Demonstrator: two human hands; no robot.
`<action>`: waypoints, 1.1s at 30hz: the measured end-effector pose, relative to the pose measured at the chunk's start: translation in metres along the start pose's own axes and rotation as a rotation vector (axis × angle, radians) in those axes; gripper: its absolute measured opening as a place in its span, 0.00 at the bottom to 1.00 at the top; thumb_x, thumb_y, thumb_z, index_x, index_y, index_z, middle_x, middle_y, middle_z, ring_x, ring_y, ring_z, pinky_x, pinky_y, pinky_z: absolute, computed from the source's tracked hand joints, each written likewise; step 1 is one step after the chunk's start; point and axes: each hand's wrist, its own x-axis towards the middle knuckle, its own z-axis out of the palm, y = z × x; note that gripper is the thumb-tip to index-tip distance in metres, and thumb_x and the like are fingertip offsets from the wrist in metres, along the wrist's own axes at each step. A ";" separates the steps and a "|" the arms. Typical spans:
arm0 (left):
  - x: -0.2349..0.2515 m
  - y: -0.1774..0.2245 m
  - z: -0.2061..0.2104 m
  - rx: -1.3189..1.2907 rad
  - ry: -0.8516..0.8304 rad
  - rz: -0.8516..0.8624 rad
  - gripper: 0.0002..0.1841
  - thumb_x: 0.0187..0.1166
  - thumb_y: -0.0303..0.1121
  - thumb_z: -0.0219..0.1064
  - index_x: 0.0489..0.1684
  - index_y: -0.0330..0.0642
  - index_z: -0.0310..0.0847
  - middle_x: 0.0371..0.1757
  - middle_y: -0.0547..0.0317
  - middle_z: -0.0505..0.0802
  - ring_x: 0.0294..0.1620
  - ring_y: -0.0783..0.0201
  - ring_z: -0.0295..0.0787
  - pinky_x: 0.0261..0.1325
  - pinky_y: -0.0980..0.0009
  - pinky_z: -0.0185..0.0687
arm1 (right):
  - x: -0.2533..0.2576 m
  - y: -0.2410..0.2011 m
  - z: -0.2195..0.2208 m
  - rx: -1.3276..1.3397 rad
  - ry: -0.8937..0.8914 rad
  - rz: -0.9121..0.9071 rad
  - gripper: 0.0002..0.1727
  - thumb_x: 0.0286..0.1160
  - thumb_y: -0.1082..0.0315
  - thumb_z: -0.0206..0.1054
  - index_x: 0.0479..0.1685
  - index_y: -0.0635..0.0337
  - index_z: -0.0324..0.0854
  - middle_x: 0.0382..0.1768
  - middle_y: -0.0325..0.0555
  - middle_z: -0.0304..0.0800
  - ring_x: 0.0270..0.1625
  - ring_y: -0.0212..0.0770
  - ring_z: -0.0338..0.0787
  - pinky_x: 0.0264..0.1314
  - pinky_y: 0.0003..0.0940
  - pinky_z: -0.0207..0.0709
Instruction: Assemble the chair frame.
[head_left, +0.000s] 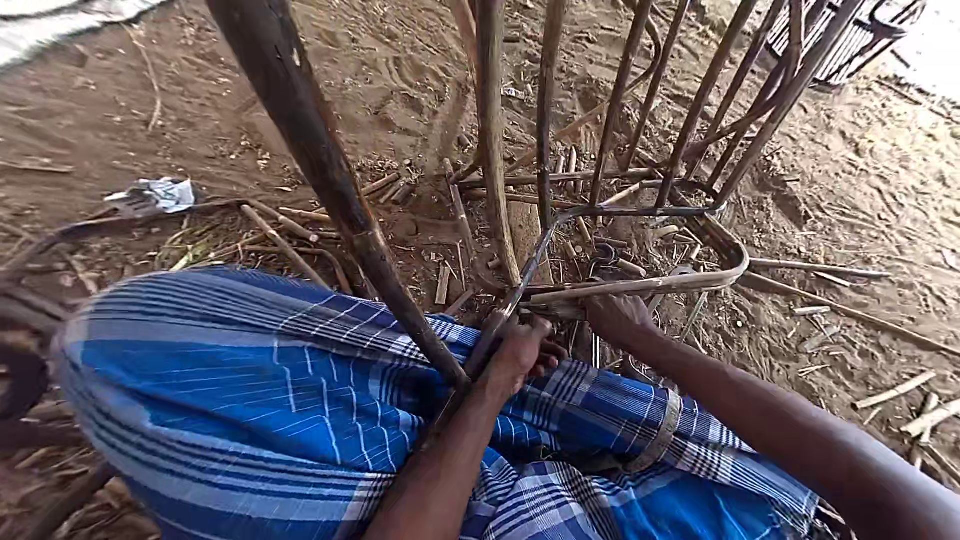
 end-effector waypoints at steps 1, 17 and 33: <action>0.000 -0.004 -0.003 0.072 -0.016 0.003 0.24 0.95 0.51 0.49 0.66 0.38 0.77 0.41 0.52 0.96 0.26 0.66 0.88 0.27 0.72 0.80 | 0.001 0.014 0.009 0.008 0.025 0.004 0.13 0.83 0.62 0.59 0.43 0.61 0.85 0.41 0.61 0.92 0.46 0.67 0.92 0.41 0.69 0.80; 0.071 0.003 0.025 -0.761 0.334 0.353 0.29 0.90 0.50 0.59 0.83 0.43 0.62 0.70 0.48 0.83 0.61 0.57 0.86 0.64 0.59 0.84 | -0.146 0.262 0.175 0.218 -0.486 0.535 0.34 0.64 0.32 0.73 0.45 0.58 0.89 0.52 0.63 0.91 0.59 0.67 0.89 0.57 0.76 0.77; 0.079 0.010 0.019 -0.740 0.346 0.436 0.25 0.89 0.43 0.63 0.79 0.42 0.68 0.70 0.49 0.86 0.68 0.54 0.86 0.71 0.55 0.84 | -0.033 0.081 0.009 0.511 0.405 -0.149 0.26 0.81 0.43 0.66 0.70 0.47 0.84 0.67 0.45 0.87 0.72 0.49 0.85 0.75 0.59 0.76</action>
